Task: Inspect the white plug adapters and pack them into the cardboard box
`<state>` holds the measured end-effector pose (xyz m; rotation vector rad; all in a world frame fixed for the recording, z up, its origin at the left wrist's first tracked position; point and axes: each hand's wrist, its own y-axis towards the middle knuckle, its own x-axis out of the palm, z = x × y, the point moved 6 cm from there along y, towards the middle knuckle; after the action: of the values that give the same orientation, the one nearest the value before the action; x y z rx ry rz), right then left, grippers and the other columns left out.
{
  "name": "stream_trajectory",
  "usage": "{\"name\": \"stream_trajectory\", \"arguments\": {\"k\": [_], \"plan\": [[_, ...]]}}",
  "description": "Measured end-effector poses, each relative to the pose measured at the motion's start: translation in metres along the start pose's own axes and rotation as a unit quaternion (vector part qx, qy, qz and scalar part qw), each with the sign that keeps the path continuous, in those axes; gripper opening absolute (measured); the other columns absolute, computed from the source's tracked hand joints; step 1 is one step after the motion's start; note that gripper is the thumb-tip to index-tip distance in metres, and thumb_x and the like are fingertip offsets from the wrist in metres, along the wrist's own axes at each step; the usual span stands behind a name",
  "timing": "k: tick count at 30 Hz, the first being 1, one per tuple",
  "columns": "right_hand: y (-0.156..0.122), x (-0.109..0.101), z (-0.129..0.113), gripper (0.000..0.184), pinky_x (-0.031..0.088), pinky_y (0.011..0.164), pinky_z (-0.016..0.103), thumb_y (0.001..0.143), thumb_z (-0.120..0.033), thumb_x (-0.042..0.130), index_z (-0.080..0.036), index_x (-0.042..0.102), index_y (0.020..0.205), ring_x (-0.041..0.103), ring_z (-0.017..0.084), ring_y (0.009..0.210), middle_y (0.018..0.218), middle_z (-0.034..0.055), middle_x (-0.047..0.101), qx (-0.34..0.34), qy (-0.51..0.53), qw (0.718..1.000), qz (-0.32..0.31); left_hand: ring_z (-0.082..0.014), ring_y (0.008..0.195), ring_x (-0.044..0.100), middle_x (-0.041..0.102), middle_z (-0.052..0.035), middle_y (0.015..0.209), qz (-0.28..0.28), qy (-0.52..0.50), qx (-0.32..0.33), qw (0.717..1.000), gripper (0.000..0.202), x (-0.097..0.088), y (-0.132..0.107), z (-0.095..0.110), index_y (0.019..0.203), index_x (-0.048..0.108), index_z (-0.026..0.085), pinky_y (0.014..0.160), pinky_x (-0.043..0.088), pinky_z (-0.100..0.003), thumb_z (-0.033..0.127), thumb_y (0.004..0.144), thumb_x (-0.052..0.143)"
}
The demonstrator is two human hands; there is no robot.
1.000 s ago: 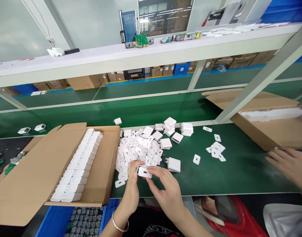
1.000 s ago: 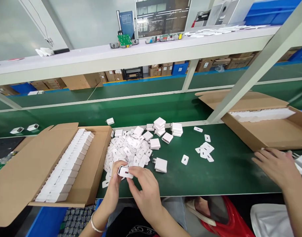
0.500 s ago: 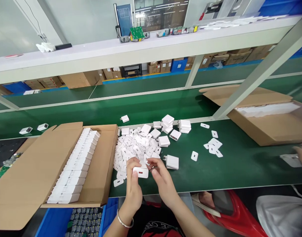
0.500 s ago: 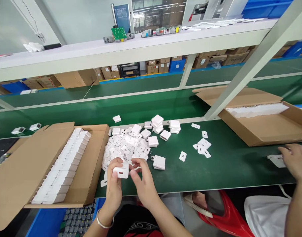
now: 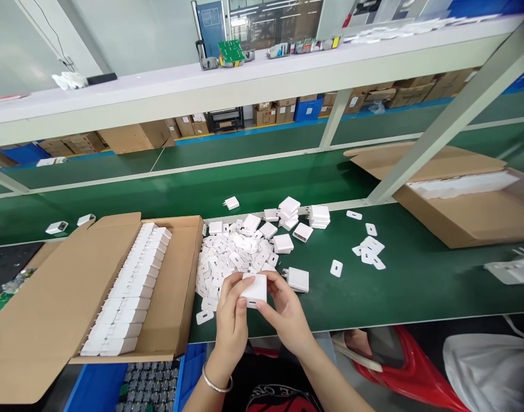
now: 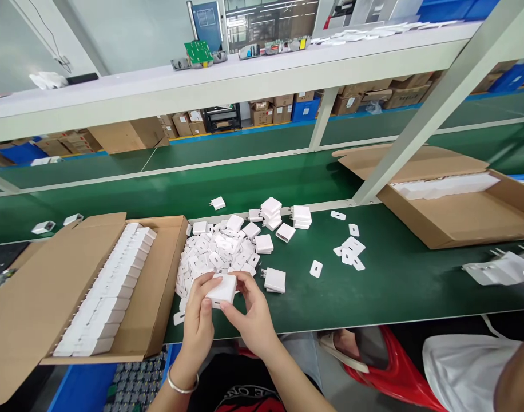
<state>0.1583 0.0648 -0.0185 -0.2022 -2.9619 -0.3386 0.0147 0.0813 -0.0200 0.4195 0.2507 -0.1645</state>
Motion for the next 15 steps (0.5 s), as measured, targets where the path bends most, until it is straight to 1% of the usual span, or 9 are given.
{"name": "stream_trajectory", "arguments": {"k": [2,4,6,9,11,15], "plan": [[-0.002,0.003,0.005,0.046,0.056,0.101,0.041,0.093,-0.045,0.073,-0.024,0.061,0.131,0.065,0.027,0.118,0.128,0.0116,0.066,0.012,0.022,1.000,-0.003,-0.0242,0.129,0.054,0.053,-0.0092,0.135,0.029,0.000,0.019,0.999,0.033,0.001,-0.001,0.002,0.129,0.067,0.032,0.106,0.049,-0.042,0.033,0.111,0.040],[-0.003,0.007,0.009,0.050,0.055,0.102,0.042,0.092,-0.050,0.074,-0.024,0.062,0.132,0.066,0.028,0.118,0.127,0.0119,0.066,0.022,0.030,0.999,-0.005,-0.0237,0.126,0.055,0.053,-0.0092,0.129,0.063,-0.008,0.031,0.998,0.029,0.003,-0.003,0.005,0.120,0.069,0.029,0.103,0.050,-0.040,0.034,0.110,0.042],[-0.002,0.007,0.009,0.045,0.055,0.100,0.040,0.091,-0.050,0.075,-0.024,0.065,0.127,0.066,0.026,0.113,0.120,0.0099,0.067,0.019,0.020,1.000,0.004,-0.0234,0.124,0.055,0.053,-0.0091,0.124,0.087,-0.015,0.031,0.996,0.028,0.006,-0.006,0.008,0.113,0.070,0.027,0.101,0.051,-0.038,0.034,0.110,0.044],[-0.001,0.005,0.006,0.034,0.053,0.094,0.035,0.090,-0.046,0.077,-0.024,0.069,0.115,0.064,0.023,0.103,0.108,0.0063,0.065,-0.001,-0.008,1.000,0.022,-0.0229,0.122,0.055,0.053,-0.0094,0.120,0.087,-0.021,0.009,0.996,0.028,0.011,-0.008,0.007,0.112,0.069,0.026,0.100,0.051,-0.038,0.034,0.110,0.042],[0.000,0.005,0.005,0.034,0.052,0.091,0.034,0.089,-0.046,0.078,-0.024,0.069,0.114,0.062,0.023,0.102,0.107,0.0057,0.064,-0.012,-0.018,1.000,0.020,-0.0223,0.120,0.054,0.053,-0.0095,0.118,0.089,-0.023,0.001,0.996,0.030,0.011,-0.008,0.006,0.110,0.069,0.025,0.098,0.051,-0.037,0.033,0.111,0.040],[-0.002,0.010,0.007,0.037,0.052,0.092,0.034,0.090,-0.049,0.077,-0.025,0.068,0.117,0.063,0.023,0.103,0.108,0.0054,0.063,-0.017,-0.001,1.000,0.005,-0.0221,0.109,0.054,0.051,-0.0082,0.108,0.110,-0.008,0.039,0.993,0.030,0.004,-0.007,0.007,0.105,0.070,0.024,0.088,0.051,-0.034,0.038,0.110,0.044]]}}
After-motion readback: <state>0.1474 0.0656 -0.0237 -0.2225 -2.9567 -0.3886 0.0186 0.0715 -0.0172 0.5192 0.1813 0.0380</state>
